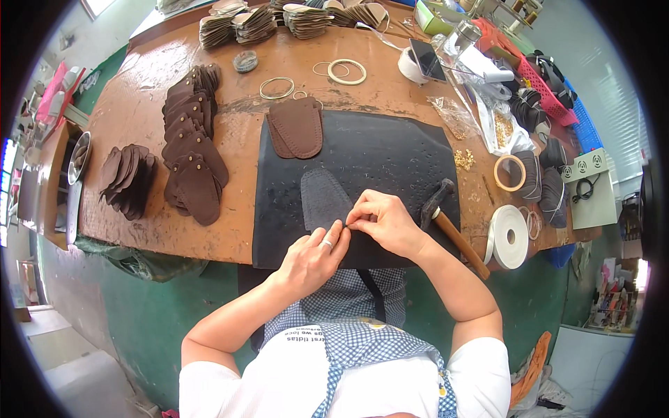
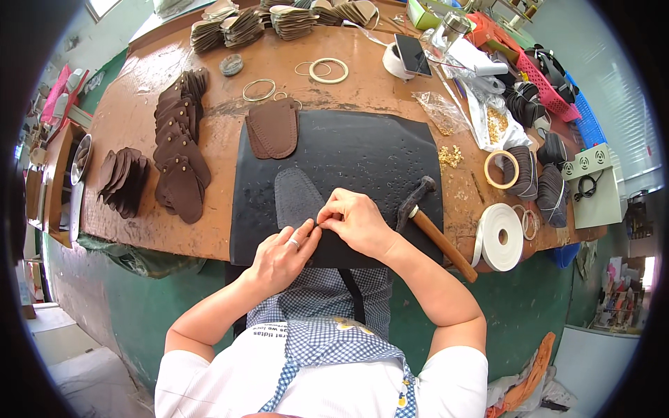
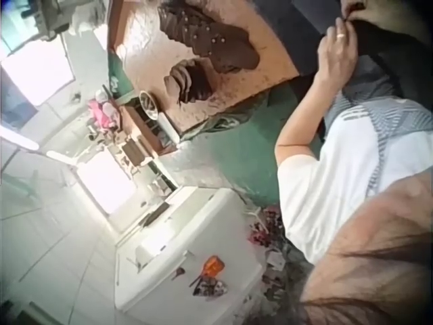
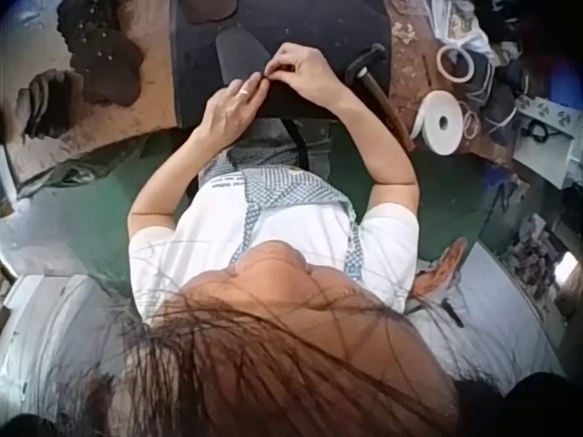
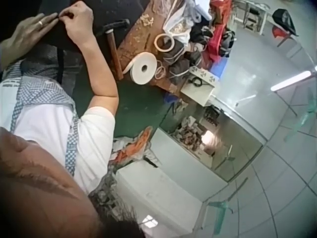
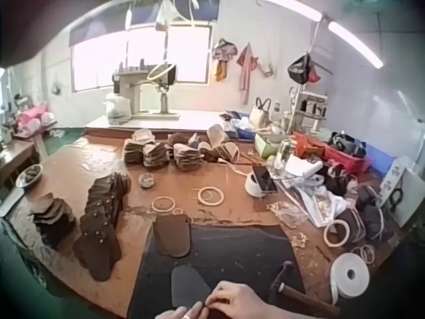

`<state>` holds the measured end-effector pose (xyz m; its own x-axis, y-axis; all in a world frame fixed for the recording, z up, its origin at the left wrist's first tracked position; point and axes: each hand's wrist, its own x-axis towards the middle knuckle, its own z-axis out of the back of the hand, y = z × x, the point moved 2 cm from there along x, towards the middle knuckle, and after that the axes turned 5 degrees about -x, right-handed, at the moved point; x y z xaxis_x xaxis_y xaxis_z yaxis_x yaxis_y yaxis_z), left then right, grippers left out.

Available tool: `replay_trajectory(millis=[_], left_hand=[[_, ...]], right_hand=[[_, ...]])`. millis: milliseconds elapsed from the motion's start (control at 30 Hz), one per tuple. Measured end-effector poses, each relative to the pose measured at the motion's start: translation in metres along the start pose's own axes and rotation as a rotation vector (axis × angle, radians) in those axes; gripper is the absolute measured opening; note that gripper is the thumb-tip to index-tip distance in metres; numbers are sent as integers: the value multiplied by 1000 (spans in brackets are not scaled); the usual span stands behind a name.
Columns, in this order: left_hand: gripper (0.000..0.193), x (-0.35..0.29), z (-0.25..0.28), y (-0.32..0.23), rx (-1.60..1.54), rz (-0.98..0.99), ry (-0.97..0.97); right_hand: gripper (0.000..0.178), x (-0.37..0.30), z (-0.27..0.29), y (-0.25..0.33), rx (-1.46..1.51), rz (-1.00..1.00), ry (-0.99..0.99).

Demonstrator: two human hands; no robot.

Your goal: Assembling and hammering leather shoe upper components at a workstation.

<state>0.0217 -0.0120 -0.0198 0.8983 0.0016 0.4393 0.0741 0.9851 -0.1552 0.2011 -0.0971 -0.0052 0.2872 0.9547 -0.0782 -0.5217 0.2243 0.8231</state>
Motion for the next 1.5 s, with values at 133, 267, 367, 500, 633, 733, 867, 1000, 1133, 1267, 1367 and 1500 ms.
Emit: replay_trajectory(millis=[133, 267, 367, 500, 633, 733, 867, 1000, 1133, 1267, 1367, 1500], left_hand=[[47, -1, 0, 1, -11, 0, -15], [38, 0, 0, 1, -51, 18, -53], [46, 1, 2, 2, -93, 25, -41], [49, 0, 0, 6, -122, 21, -44], [48, 1, 8, 10, -189, 58, -45], [48, -1, 14, 13, -219, 109, -110], [49, -12, 20, 16, -189, 221, -147], [44, 1, 62, 11, -278, 278, -383], [17, 5, 92, 16, -582, 715, -399], [11, 5, 45, 39, -885, 949, -421], [12, -1, 6, 50, -1061, 1056, -385], [14, 8, 14, 46, -851, 1030, -307]], right_hand=[[7, 3, -1, 1, 5, 3, -7], [8, 10, 2, 6, -119, -19, 45], [9, 18, 6, 8, -146, -83, 106], [13, 30, 12, 10, -213, -147, 218], [12, 38, 17, 22, -260, -210, 285], [13, 32, 15, 19, -239, -165, 252], [13, -8, -2, 7, -32, 3, -110], [13, -61, 9, 18, 193, -31, -644], [9, -90, 40, -3, -26, -137, -787], [12, -103, 54, -21, -271, -165, -760], [21, -113, 57, -27, -497, -211, -711], [30, -120, 56, -34, -643, -294, -657]])
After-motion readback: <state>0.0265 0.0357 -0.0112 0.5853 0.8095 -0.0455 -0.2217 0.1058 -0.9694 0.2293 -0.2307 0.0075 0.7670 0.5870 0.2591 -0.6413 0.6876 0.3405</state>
